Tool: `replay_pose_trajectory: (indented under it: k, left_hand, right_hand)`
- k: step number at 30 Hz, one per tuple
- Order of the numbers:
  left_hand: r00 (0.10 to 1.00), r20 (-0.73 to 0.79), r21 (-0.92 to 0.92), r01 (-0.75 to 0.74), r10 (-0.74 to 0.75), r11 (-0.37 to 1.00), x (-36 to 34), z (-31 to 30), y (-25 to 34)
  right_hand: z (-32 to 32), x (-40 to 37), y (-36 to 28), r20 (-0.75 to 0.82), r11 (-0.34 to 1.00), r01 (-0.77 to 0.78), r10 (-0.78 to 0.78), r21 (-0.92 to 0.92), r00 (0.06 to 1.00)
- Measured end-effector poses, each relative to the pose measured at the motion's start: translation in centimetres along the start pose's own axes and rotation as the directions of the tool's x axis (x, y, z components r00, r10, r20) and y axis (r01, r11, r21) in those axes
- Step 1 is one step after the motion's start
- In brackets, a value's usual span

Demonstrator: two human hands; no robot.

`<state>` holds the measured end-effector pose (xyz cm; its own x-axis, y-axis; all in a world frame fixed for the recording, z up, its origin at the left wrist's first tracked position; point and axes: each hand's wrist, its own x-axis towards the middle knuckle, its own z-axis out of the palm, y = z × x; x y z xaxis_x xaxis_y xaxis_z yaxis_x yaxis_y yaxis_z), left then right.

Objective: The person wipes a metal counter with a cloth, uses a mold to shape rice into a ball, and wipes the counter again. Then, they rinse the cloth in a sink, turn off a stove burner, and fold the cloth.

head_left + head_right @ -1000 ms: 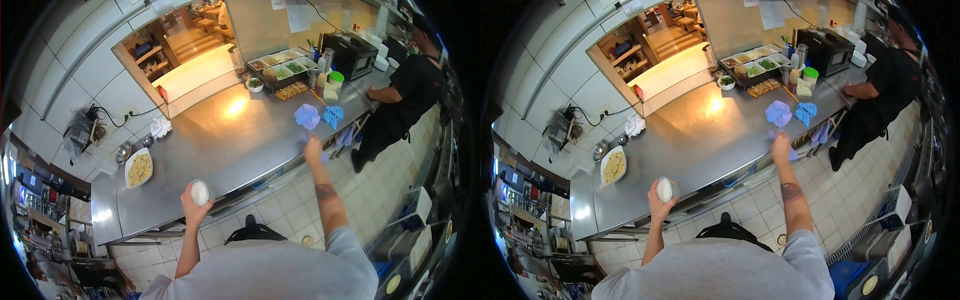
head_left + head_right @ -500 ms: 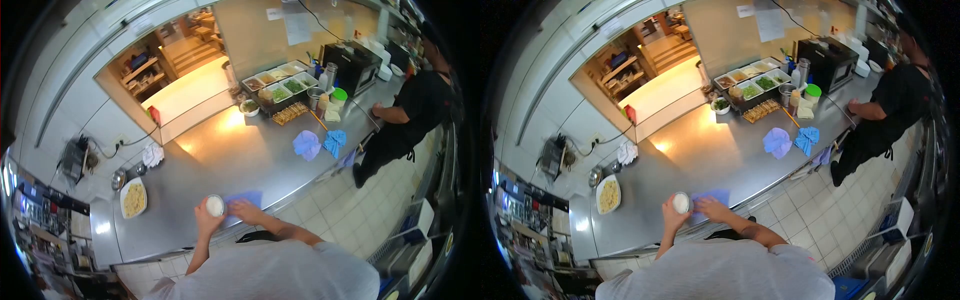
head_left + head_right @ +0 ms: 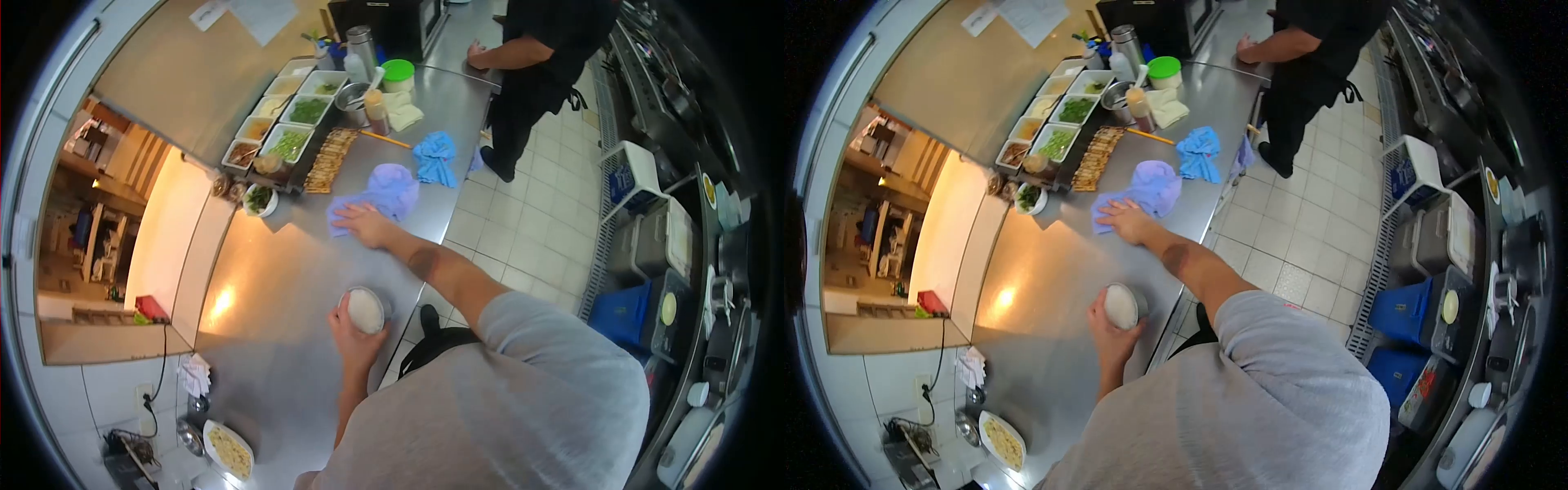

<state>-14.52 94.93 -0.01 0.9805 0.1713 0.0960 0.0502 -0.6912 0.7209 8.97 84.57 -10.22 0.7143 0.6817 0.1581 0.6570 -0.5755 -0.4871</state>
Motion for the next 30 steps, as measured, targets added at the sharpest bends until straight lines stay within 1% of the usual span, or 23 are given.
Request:
replay_pose_trajectory:
  k: [2, 4, 6, 7, 9, 10, 11, 12, 13, 14, 16, 17, 19, 20, 21, 22, 23, 25, 26, 27, 28, 29, 30]
  left_hand:
    - [0.999, 0.030, -0.007, -0.026, 0.026, 1.000, 0.6, 0.8, 1.0]
    - [0.994, 0.080, -0.026, -0.069, 0.071, 0.997, 1.0, 1.7, 1.8]
    - [0.988, 0.113, -0.159, -0.087, 0.106, 0.983, 1.6, 2.5, 2.4]
    - [0.979, 0.152, -0.173, -0.110, 0.137, 0.979, 2.1, 2.9, 3.4]
    - [0.949, 0.237, -0.121, -0.183, 0.208, 0.976, 3.3, 3.4, 6.1]
    - [0.923, 0.289, -0.147, -0.220, 0.255, 0.964, 4.0, 3.9, 7.8]
    - [0.890, 0.330, -0.125, -0.288, 0.314, 0.949, 4.5, 4.7, 9.8]
    - [0.850, 0.371, -0.113, -0.357, 0.373, 0.927, 4.8, 6.1, 11.6]
    - [0.815, 0.382, -0.193, -0.391, 0.436, 0.900, 4.9, 8.0, 13.0]
    - [0.767, 0.422, -0.237, -0.420, 0.482, 0.876, 4.9, 10.0, 15.0]
    - [0.647, 0.429, -0.329, -0.539, 0.631, 0.776, 4.2, 13.9, 19.4]
    - [0.589, 0.433, -0.343, -0.592, 0.683, 0.729, 3.4, 15.9, 22.0]
    - [0.513, 0.430, -0.369, -0.651, 0.743, 0.664, 1.3, 20.0, 27.1]
    - [0.463, 0.422, -0.368, -0.698, 0.779, 0.614, 0.2, 22.1, 29.6]
    - [0.434, 0.409, -0.368, -0.727, 0.803, 0.580, -1.0, 24.3, 31.7]
    - [0.408, 0.436, -0.409, -0.704, 0.802, 0.580, -2.0, 25.5, 33.8]
    - [0.368, 0.445, -0.461, -0.687, 0.817, 0.561, -3.2, 27.6, 35.5]
    - [0.301, 0.452, -0.524, -0.672, 0.840, 0.523, -5.4, 31.5, 38.7]
    - [0.216, 0.510, -0.586, -0.622, 0.833, 0.520, -6.6, 33.1, 40.3]
    - [0.128, 0.560, -0.639, -0.561, 0.818, 0.526, -7.7, 34.5, 41.7]
    - [0.107, 0.569, -0.645, -0.557, 0.815, 0.523, -8.6, 35.9, 43.0]
    - [0.029, 0.570, -0.666, -0.569, 0.821, 0.483, -9.6, 37.2, 44.3]
    - [-0.046, 0.566, -0.689, -0.575, 0.823, 0.441, -10.5, 38.6, 45.5]
  right_hand:
    - [1.0, -0.4, -0.1, -0.033, 0.998, -0.045, 0.044, -0.034, 0.998]
    - [0.9, -2.2, -0.1, 0.050, 0.997, 0.071, -0.073, 0.039, 0.996]
    - [-1.1, -5.7, -0.3, -0.016, 0.923, 0.118, -0.121, 0.367, 0.993]
    - [-2.3, -8.0, -0.3, -0.032, 0.931, 0.080, -0.073, 0.357, 0.997]
    - [-5.1, -13.2, -0.3, -0.279, 0.710, 0.075, 0.175, 0.700, 0.944]
    - [-6.5, -15.7, -0.1, -0.309, 0.724, 0.046, 0.236, 0.689, 0.921]
    - [-8.1, -18.6, 0.2, -0.119, 0.409, -0.073, 0.424, 0.910, 0.898]
    - [-9.9, -21.9, 0.3, 0.100, 0.018, -0.129, 0.522, 0.991, 0.847]
    - [-12.2, -25.0, -0.2, 0.219, -0.230, -0.120, 0.473, 0.966, 0.853]
    - [-14.2, -27.8, -0.8, 0.188, -0.220, -0.078, 0.540, 0.972, 0.820]
    - [-16.4, -32.6, -1.8, 0.163, -0.509, 0.097, 0.442, 0.856, 0.882]
    - [-16.9, -35.2, -1.6, 0.146, -0.491, 0.127, 0.480, 0.862, 0.865]
    - [-17.9, -39.6, -0.4, -0.100, -0.551, 0.401, 0.496, 0.732, 0.863]
    - [-18.5, -42.2, 0.8, -0.115, -0.535, 0.417, 0.508, 0.735, 0.854]
    - [-18.9, -44.9, 2.2, -0.159, -0.464, 0.488, 0.584, 0.739, 0.796]
    - [-18.9, -46.7, 2.8, -0.202, -0.391, 0.553, 0.653, 0.736, 0.730]
    - [-20.2, -49.3, 3.1, -0.245, -0.386, 0.611, 0.670, 0.692, 0.701]
    - [-22.3, -53.9, 2.9, -0.295, -0.269, 0.704, 0.767, 0.657, 0.569]
    - [-22.6, -55.9, 3.1, -0.312, -0.204, 0.741, 0.812, 0.640, 0.493]
    - [-22.9, -57.8, 3.3, -0.318, -0.193, 0.756, 0.822, 0.625, 0.473]
    - [-23.0, -59.7, 3.6, -0.315, -0.110, 0.796, 0.880, 0.595, 0.356]
    - [-23.3, -61.7, 3.8, -0.302, -0.023, 0.822, 0.924, 0.569, 0.235]
    - [-24.1, -63.8, 3.8, -0.297, -0.013, 0.826, 0.930, 0.564, 0.218]
